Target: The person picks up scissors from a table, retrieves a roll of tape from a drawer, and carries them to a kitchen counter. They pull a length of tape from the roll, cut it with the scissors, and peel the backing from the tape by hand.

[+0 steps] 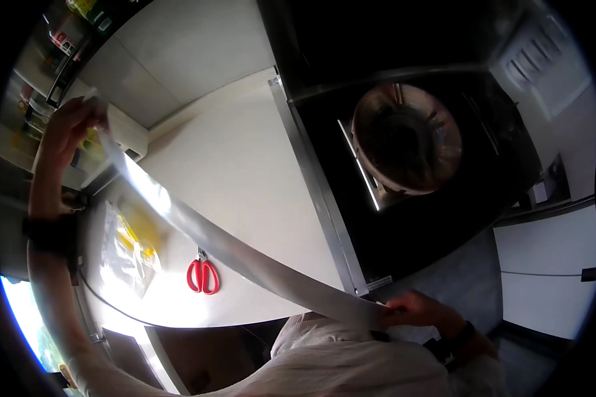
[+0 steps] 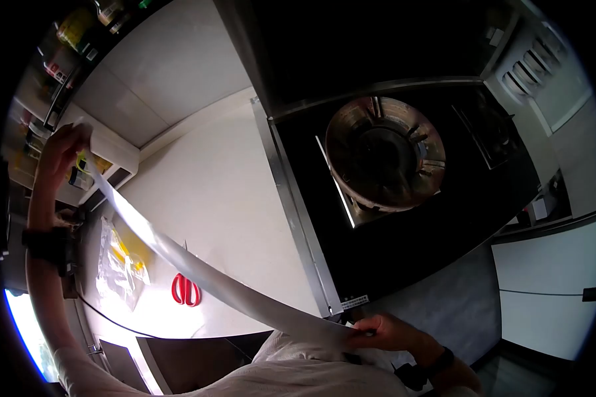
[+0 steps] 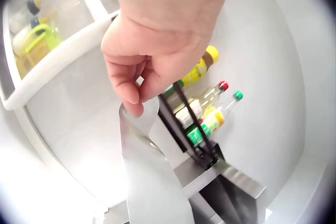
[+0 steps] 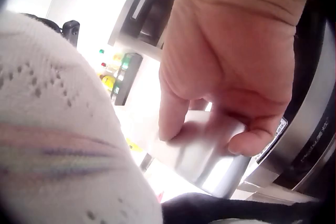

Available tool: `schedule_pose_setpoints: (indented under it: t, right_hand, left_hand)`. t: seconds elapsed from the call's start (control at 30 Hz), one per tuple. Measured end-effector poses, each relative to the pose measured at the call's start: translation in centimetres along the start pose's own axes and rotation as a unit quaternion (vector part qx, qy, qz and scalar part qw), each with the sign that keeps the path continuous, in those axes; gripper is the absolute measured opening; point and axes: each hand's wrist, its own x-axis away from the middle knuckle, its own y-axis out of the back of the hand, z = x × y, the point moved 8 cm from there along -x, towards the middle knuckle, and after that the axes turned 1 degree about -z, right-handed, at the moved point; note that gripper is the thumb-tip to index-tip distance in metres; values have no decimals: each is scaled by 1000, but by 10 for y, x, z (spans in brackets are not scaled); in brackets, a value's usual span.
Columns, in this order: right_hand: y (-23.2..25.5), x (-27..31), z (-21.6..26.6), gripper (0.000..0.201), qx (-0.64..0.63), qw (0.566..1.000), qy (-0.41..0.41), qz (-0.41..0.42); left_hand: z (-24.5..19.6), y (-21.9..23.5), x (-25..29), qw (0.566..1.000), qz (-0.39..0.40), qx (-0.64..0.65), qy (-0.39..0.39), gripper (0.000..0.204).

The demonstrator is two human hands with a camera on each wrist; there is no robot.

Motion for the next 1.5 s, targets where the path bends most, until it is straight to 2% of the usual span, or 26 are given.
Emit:
schedule_pose_setpoints:
  t: [0.03, 0.1, 0.17, 0.2, 0.27, 0.3, 0.37, 0.43, 0.5, 0.63, 0.73, 0.8, 0.93, 1.0, 1.13, 1.23, 1.33, 1.43, 1.47, 1.5]
  right_hand:
    - [6, 2, -8, 18, 14, 999, -13, -33]
    - [11, 3, -8, 20, 31, 996, -28, -72]
    - [20, 16, -17, 24, 91, 964, -210, -140]
    - [19, 16, -21, 24, 94, 962, -213, -142]
    - [17, 23, -40, 27, -7, 949, -245, -199]
    - [16, 21, -40, 27, -3, 948, -250, -199]
    - [17, 22, -39, 25, -23, 938, -251, -239]
    - [17, 24, -48, 23, -6, 922, -291, -257]
    - [17, 26, -50, 20, -69, 908, -297, -286]
    - [17, 18, -35, 20, -76, 902, -314, -286]
    - [18, 12, -30, 21, -64, 913, -296, -275]
    - [18, 6, -26, 20, -44, 928, -269, -253]
    - [18, 3, -27, 19, -46, 934, -252, -250]
    - [17, 3, -26, 18, -61, 933, -248, -256]
    - [14, 4, -27, 18, -50, 923, -278, -259]
    - [13, 5, -26, 18, -65, 922, -271, -267]
    - [11, 5, -27, 18, -86, 920, -267, -274]
    - [12, 3, -24, 17, -91, 920, -264, -276]
    - [11, 3, -29, 21, -83, 924, -274, -254]
    - [9, 3, -33, 26, -77, 928, -283, -231]
  left_hand:
    - [10, -30, -24, 1000, 29, 3, 10, 17]
    - [48, -76, -72, 999, -46, 5, 22, 20]
    - [78, -143, -105, 998, -50, 23, 35, 24]
    - [96, -171, -123, 998, -52, 0, 42, 21]
    - [142, -223, -160, 996, -61, 48, 37, 21]
    - [158, -247, -172, 994, -60, 81, 39, 21]
    - [176, -283, -192, 995, -89, 42, 32, 20]
    - [169, -302, -199, 992, -117, -50, 3, 19]
    - [168, -316, -202, 990, -126, -69, -2, 18]
    - [173, -326, -212, 978, -167, -113, -54, 15]
    - [177, -329, -215, 972, -183, -121, -86, 16]
    - [167, -328, -209, 949, -225, -172, -140, 18]
    - [165, -331, -202, 943, -240, -162, -163, 21]
    - [163, -333, -200, 938, -247, -190, -153, 32]
    - [165, -338, -197, 943, -243, -165, -155, 36]
    - [157, -342, -184, 944, -219, -155, -192, 45]
    - [157, -351, -179, 953, -157, -163, -200, 55]
    - [148, -354, -165, 932, -154, -229, -234, 49]
    - [137, -357, -158, 897, -142, -290, -303, 32]
    - [140, -356, -162, 897, -136, -289, -306, 32]
